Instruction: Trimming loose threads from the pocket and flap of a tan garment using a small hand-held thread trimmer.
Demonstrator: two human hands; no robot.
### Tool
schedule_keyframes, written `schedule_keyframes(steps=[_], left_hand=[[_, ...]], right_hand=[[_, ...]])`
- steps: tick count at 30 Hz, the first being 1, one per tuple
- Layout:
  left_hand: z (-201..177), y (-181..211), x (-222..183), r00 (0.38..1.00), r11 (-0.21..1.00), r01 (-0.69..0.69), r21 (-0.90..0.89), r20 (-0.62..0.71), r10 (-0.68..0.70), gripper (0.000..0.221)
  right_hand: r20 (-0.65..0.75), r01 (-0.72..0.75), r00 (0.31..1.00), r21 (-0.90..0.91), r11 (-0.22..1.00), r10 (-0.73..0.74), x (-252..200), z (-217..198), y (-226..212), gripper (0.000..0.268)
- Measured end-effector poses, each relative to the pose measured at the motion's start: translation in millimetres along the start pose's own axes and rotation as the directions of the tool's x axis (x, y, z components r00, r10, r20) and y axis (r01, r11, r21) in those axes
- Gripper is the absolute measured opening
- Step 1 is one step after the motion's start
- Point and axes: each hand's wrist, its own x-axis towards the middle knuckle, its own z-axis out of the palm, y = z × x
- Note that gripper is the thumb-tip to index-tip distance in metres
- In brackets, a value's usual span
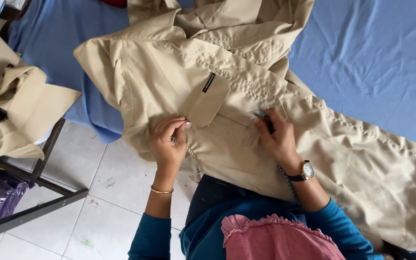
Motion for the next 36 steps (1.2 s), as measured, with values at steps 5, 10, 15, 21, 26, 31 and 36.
schedule_keyframes(steps=[5, 10, 15, 21, 26, 31, 36], left_hand=[[-11, 4, 0, 0.993, 0.977, 0.111, -0.180, 0.061, -0.102, 0.009], [-13, 9, -1, 0.995, 0.968, 0.103, -0.231, 0.017, -0.102, 0.008], [-15, 14, 1, 0.993, 0.960, 0.117, -0.256, 0.011, -0.118, 0.009], [-17, 19, 2, 0.989, 0.948, 0.150, -0.280, 0.033, -0.147, 0.008], [-21, 21, 6, 0.987, 0.938, 0.157, -0.309, 0.033, -0.154, 0.008], [-20, 17, 2, 0.985, 0.930, 0.171, -0.325, 0.055, -0.163, 0.008], [-23, 19, 3, 0.983, 0.926, 0.183, -0.330, 0.074, -0.168, 0.008]], right_hand=[[0.311, 0.407, 0.894, -0.265, 0.874, -0.322, 3, 42, -69, 0.022], [0.341, 0.524, 0.850, -0.460, 0.717, -0.402, -3, 87, -67, 0.018], [0.305, 0.529, 0.846, -0.588, 0.612, -0.438, -6, 105, -43, 0.020], [0.265, 0.489, 0.859, -0.677, 0.551, -0.437, -7, 112, -43, 0.022], [0.303, 0.578, 0.793, -0.649, 0.494, -0.529, -5, 106, -56, 0.017], [0.264, 0.538, 0.833, -0.592, 0.600, -0.487, -4, 107, -51, 0.022], [0.259, 0.575, 0.802, -0.576, 0.581, -0.538, -4, 105, -52, 0.020]])
